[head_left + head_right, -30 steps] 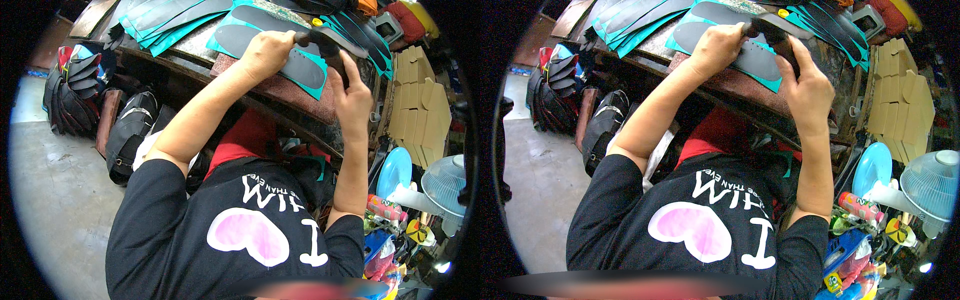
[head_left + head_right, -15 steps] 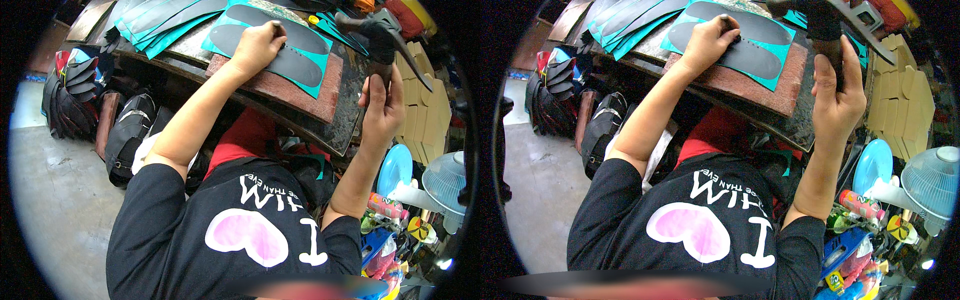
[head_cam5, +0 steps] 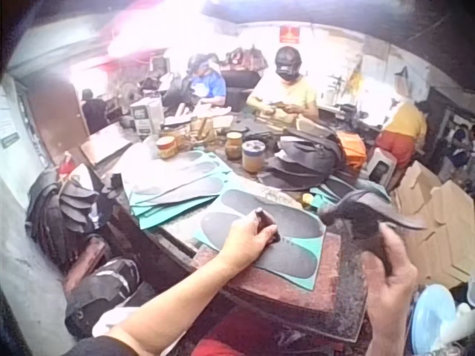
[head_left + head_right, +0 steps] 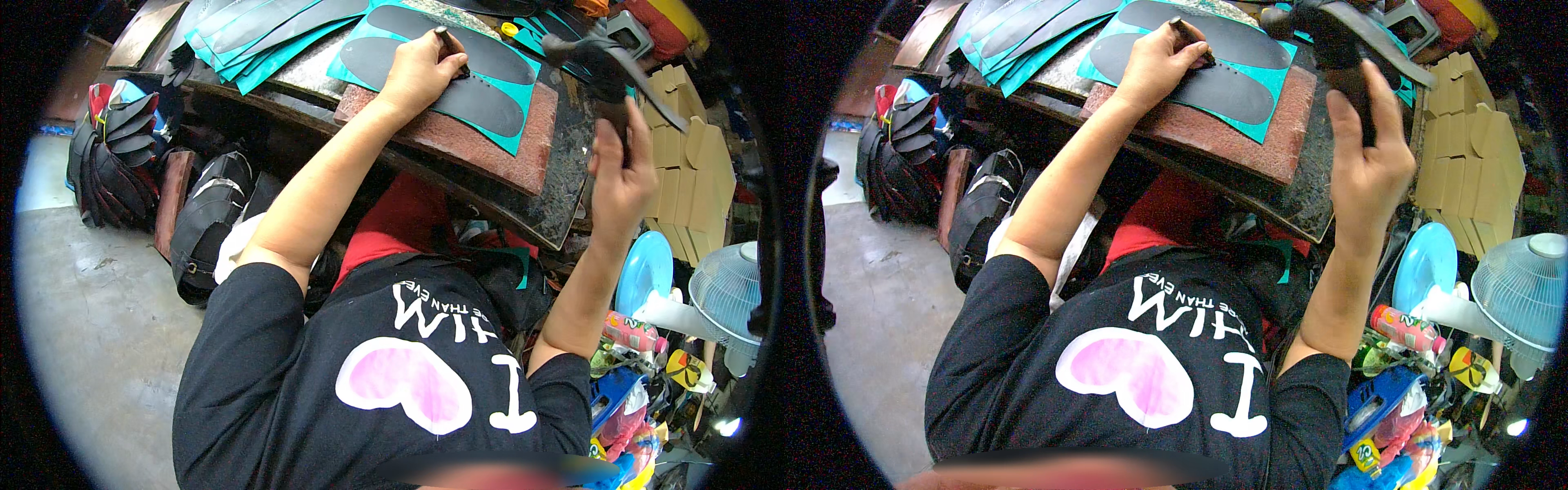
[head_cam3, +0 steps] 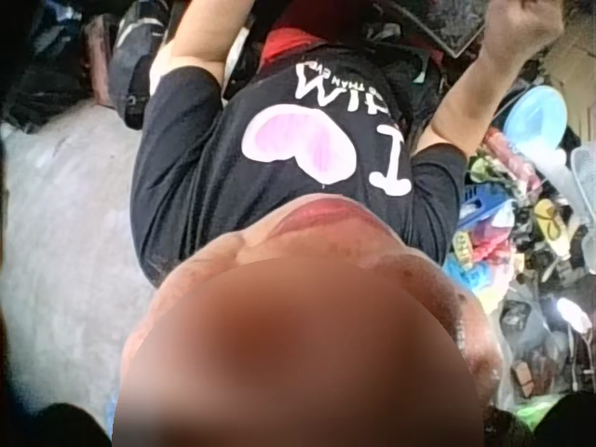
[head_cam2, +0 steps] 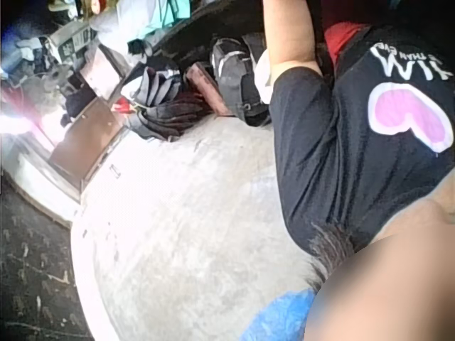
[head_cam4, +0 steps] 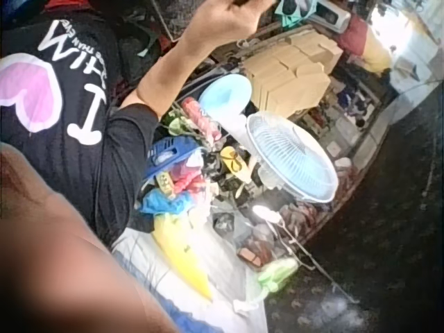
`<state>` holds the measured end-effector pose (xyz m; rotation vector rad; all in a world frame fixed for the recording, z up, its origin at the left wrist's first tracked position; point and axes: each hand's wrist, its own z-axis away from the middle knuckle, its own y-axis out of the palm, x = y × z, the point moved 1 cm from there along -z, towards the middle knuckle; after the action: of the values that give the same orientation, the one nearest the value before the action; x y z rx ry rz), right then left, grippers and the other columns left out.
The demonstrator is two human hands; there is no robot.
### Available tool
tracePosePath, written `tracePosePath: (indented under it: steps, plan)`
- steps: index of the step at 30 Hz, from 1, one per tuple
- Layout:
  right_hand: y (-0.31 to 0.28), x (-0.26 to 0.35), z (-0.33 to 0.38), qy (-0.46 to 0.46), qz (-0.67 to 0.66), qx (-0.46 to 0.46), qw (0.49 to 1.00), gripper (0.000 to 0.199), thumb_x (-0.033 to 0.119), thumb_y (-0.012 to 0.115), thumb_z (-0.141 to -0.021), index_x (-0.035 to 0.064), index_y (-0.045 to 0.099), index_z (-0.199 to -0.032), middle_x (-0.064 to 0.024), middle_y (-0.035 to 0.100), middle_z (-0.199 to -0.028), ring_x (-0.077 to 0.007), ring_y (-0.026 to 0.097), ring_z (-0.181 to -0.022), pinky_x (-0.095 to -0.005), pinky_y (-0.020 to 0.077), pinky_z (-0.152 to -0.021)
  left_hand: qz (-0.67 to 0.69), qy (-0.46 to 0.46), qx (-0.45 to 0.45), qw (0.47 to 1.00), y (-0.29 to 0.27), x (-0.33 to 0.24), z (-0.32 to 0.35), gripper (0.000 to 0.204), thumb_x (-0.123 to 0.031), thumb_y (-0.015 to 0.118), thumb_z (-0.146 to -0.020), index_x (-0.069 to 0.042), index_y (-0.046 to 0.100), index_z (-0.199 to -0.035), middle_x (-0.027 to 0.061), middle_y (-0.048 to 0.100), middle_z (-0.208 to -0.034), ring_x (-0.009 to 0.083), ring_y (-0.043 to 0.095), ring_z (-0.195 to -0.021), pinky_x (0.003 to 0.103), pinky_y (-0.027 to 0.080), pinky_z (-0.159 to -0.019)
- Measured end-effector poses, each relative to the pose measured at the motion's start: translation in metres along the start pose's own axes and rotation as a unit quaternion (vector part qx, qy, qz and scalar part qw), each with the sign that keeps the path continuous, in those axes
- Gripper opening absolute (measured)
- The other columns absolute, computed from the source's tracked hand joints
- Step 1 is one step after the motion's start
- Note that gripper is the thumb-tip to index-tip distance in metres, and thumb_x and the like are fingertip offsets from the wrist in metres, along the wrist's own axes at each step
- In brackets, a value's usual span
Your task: The person uses a hammer and a small metal punch to repeatedly tap along the edge of a black shoe insole placed on a workbench. They reposition the insole several times and continue tapping along its perimeter. The insole is then set aside and another insole is brought into view for the same process.
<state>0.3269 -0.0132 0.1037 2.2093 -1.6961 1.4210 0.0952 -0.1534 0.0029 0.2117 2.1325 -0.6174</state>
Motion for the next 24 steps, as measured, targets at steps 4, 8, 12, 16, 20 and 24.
tracePosePath:
  steps: [4, 8, 12, 16, 20, 24]
  plan:
    - [0.014, 0.012, 0.007, -0.002, -0.085, -0.063, 0.994, 0.044, 0.023, 0.070, -0.093, 0.0086, 0.059, -0.133, -0.0072, 0.071, -0.094, -0.0129, 0.064, -0.067, -0.0260, 0.0505, -0.061, -0.160, 0.131, -0.002, 0.978, 0.010, -0.021, 0.005, 0.017, -0.013, 0.067, -0.087, -0.006, 0.059, -0.100, 0.0173, 0.068, -0.077, 0.0354, 0.069, -0.078, 0.045, 0.055, -0.067]
    - [0.036, -0.026, 0.013, -0.009, 0.070, 0.057, 0.996, 0.041, 0.032, 0.068, -0.093, 0.0119, 0.063, -0.128, -0.0177, 0.070, -0.109, -0.0330, 0.071, -0.097, -0.0363, 0.0535, -0.082, -0.195, 0.141, -0.003, 0.971, 0.018, -0.024, 0.008, 0.013, -0.007, 0.064, -0.087, -0.002, 0.061, -0.098, 0.0206, 0.068, -0.080, 0.0329, 0.070, -0.075, 0.040, 0.057, -0.066]
    - [0.020, -0.041, 0.011, 0.050, 0.073, 0.033, 0.996, 0.044, 0.038, 0.066, -0.094, 0.0093, 0.064, -0.127, -0.0165, 0.071, -0.111, -0.0268, 0.070, -0.099, -0.0345, 0.0522, -0.085, 0.227, -0.125, -0.042, 0.965, 0.012, 0.000, 0.001, 0.013, -0.012, 0.067, -0.091, 0.000, 0.065, -0.093, 0.0094, 0.072, -0.081, 0.0130, 0.071, -0.073, 0.029, 0.058, -0.069]
    - [-0.002, -0.001, 0.002, 0.056, -0.063, -0.026, 0.996, 0.036, 0.017, 0.070, -0.093, 0.0033, 0.064, -0.126, -0.0064, 0.071, -0.097, -0.0090, 0.058, -0.069, -0.0236, 0.0493, -0.063, 0.034, -0.017, 0.014, 0.999, 0.011, 0.000, 0.000, 0.014, -0.011, 0.068, -0.090, 0.000, 0.062, -0.097, 0.0126, 0.072, -0.083, 0.0196, 0.072, -0.076, 0.032, 0.058, -0.069]
    - [-0.002, 0.021, 0.007, -0.062, -0.049, -0.058, 0.995, 0.044, 0.015, 0.070, -0.092, 0.0025, 0.058, -0.132, -0.0099, 0.072, -0.096, -0.0169, 0.066, -0.073, -0.0279, 0.0508, -0.063, -0.130, 0.153, 0.004, 0.980, 0.016, -0.021, 0.006, 0.015, -0.013, 0.068, -0.089, -0.004, 0.059, -0.097, 0.0181, 0.069, -0.081, 0.0318, 0.071, -0.077, 0.039, 0.056, -0.067]
    - [0.029, -0.022, 0.018, 0.040, 0.098, 0.077, 0.991, 0.042, 0.030, 0.067, -0.094, 0.0066, 0.061, -0.128, -0.0191, 0.070, -0.110, -0.0329, 0.070, -0.101, -0.0386, 0.0535, -0.082, -0.192, 0.162, 0.038, 0.967, 0.024, -0.028, 0.012, 0.015, -0.013, 0.067, -0.089, -0.006, 0.057, -0.098, 0.0192, 0.066, -0.078, 0.0357, 0.069, -0.076, 0.043, 0.054, -0.065]
